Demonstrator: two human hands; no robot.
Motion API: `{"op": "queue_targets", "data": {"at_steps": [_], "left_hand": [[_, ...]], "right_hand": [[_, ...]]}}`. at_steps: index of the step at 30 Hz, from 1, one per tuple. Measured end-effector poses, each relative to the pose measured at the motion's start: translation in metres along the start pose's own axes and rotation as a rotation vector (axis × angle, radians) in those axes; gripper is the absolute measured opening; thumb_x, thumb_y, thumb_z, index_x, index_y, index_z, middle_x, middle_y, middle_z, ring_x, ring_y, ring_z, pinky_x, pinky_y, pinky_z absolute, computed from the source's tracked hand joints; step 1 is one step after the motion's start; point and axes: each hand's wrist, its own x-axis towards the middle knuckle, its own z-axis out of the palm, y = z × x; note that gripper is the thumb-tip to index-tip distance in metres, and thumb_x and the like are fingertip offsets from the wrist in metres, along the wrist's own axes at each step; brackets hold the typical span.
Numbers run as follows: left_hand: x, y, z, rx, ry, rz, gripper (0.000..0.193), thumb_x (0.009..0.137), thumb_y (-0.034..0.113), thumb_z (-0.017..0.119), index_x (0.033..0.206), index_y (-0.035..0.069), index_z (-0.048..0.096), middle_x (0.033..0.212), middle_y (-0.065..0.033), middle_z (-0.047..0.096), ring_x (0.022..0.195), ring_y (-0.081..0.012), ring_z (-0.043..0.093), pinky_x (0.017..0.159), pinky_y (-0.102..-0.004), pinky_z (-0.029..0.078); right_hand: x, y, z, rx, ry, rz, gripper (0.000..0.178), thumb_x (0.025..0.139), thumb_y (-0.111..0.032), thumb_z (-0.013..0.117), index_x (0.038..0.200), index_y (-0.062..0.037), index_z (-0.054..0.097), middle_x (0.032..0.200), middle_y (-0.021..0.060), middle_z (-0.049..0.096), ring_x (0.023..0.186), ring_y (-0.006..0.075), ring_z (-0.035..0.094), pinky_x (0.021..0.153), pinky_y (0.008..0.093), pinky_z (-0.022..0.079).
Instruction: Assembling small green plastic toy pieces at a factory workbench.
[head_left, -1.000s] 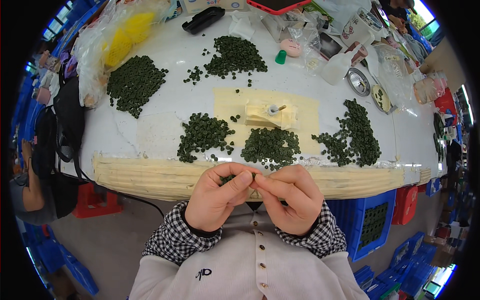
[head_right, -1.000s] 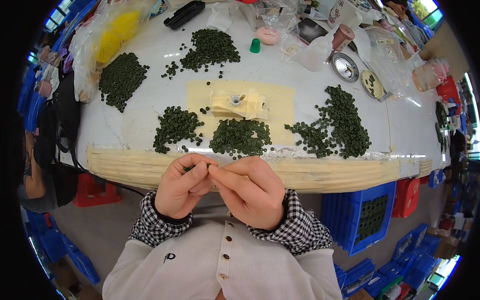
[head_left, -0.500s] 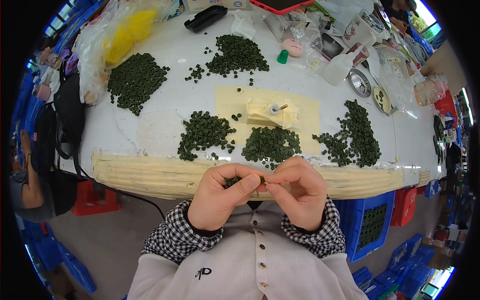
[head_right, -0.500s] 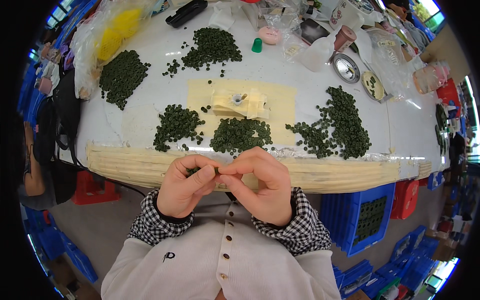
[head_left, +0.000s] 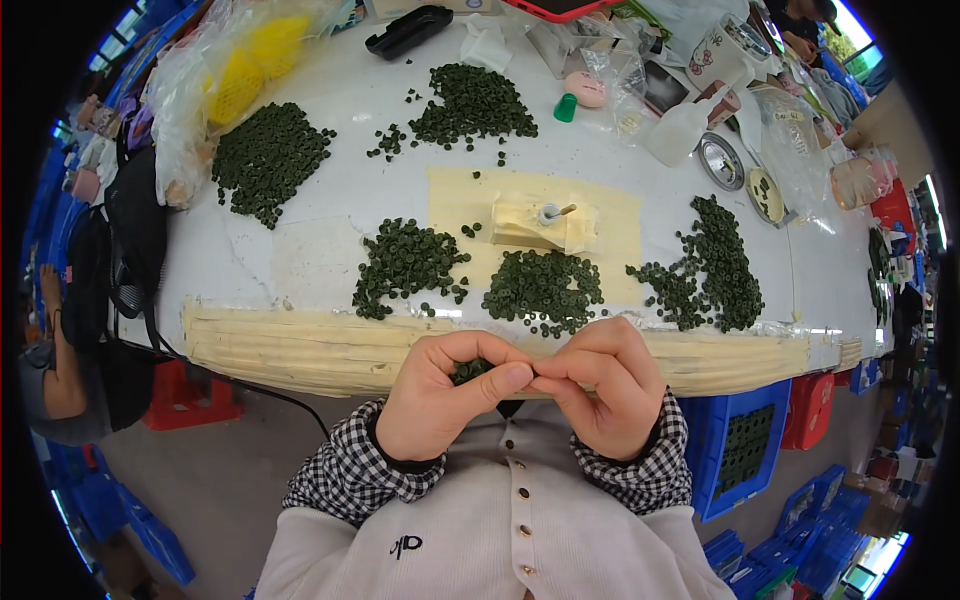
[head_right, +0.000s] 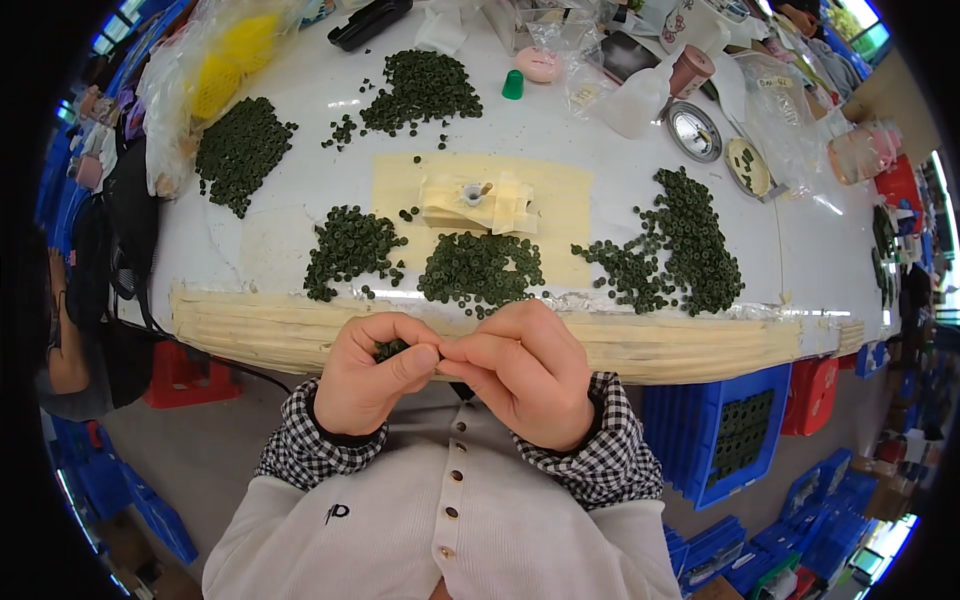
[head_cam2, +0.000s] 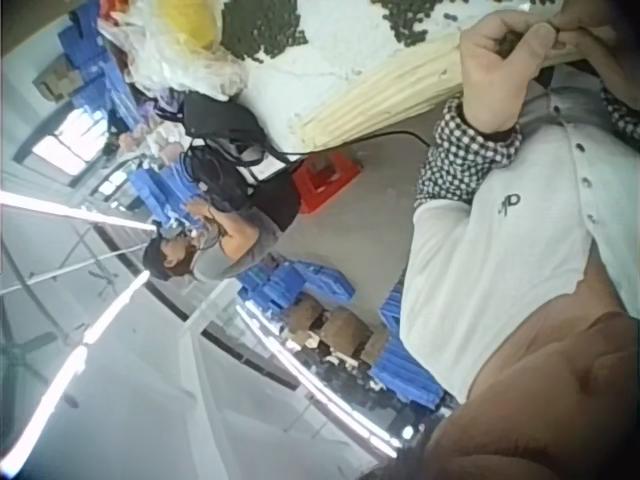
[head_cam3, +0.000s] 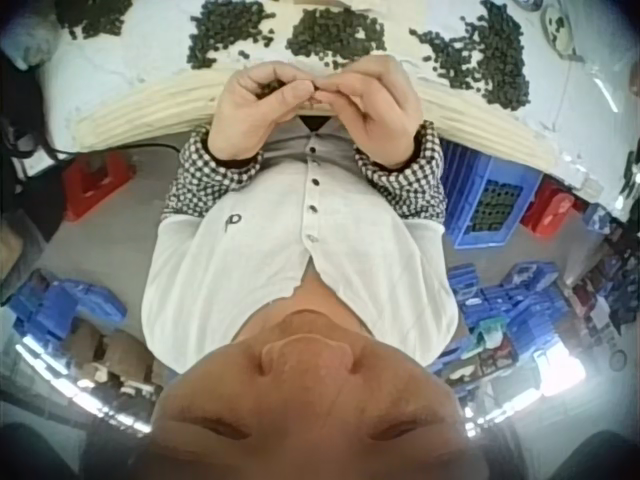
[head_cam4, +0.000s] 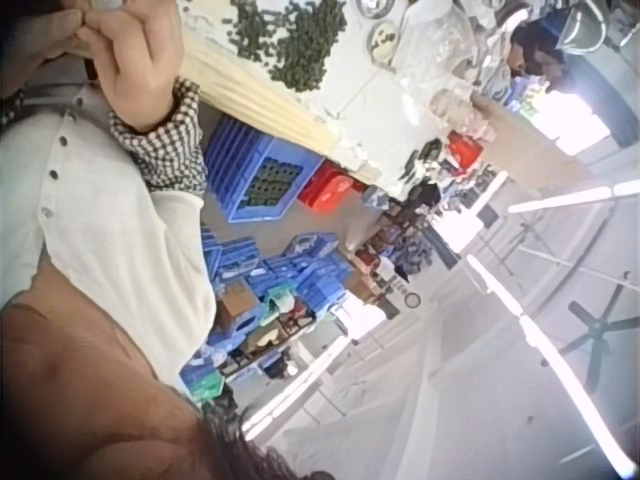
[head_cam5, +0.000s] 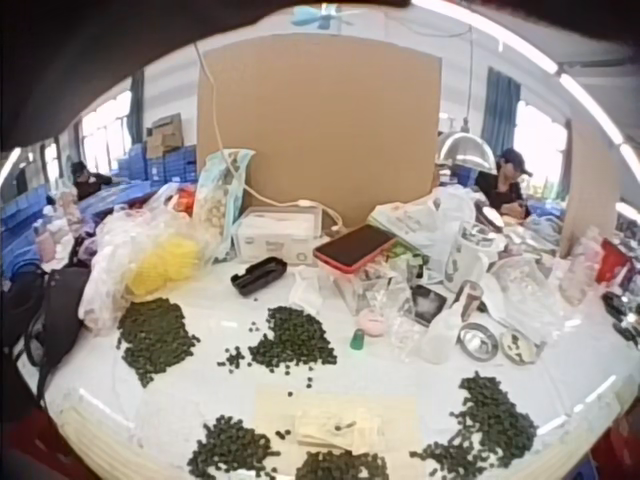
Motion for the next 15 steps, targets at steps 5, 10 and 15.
{"op": "queue_targets", "data": {"at_steps": [5, 10, 15], "left_hand": [[-0.0019, 0.0032, 0.0003, 0.138, -0.009, 0.0, 0.014, 0.089, 0.007, 0.061, 0.096, -0.005, 0.065, 0.09, -0.0071, 0.068, 0.082, -0.0078, 0.06, 0.076, -0.0213, 0.048], [-0.0019, 0.0046, 0.0043, 0.195, -0.002, 0.029, 0.014, 0.088, 0.006, 0.061, 0.096, -0.005, 0.066, 0.089, -0.0066, 0.068, 0.08, -0.0069, 0.06, 0.074, -0.0208, 0.048], [-0.0012, -0.0003, 0.003, 0.268, 0.009, 0.089, 0.013, 0.087, 0.005, 0.062, 0.095, -0.004, 0.066, 0.089, -0.0062, 0.068, 0.081, -0.0064, 0.059, 0.073, -0.0206, 0.048]], "right_hand": [[0.0001, 0.0016, -0.0052, -0.049, -0.022, -0.066, 0.025, 0.063, -0.006, 0.08, 0.084, -0.0032, 0.068, 0.075, 0.0048, 0.057, 0.063, 0.0195, 0.055, 0.053, 0.0288, 0.044], [-0.0013, 0.0028, -0.0054, -0.066, -0.004, -0.104, 0.025, 0.063, -0.006, 0.08, 0.084, -0.0024, 0.067, 0.074, 0.0048, 0.056, 0.062, 0.0194, 0.055, 0.054, 0.0282, 0.045], [-0.0009, 0.002, -0.0067, -0.018, -0.033, -0.078, 0.023, 0.066, -0.003, 0.078, 0.085, -0.0013, 0.066, 0.077, 0.0064, 0.058, 0.064, 0.0199, 0.057, 0.056, 0.0282, 0.046]]}}
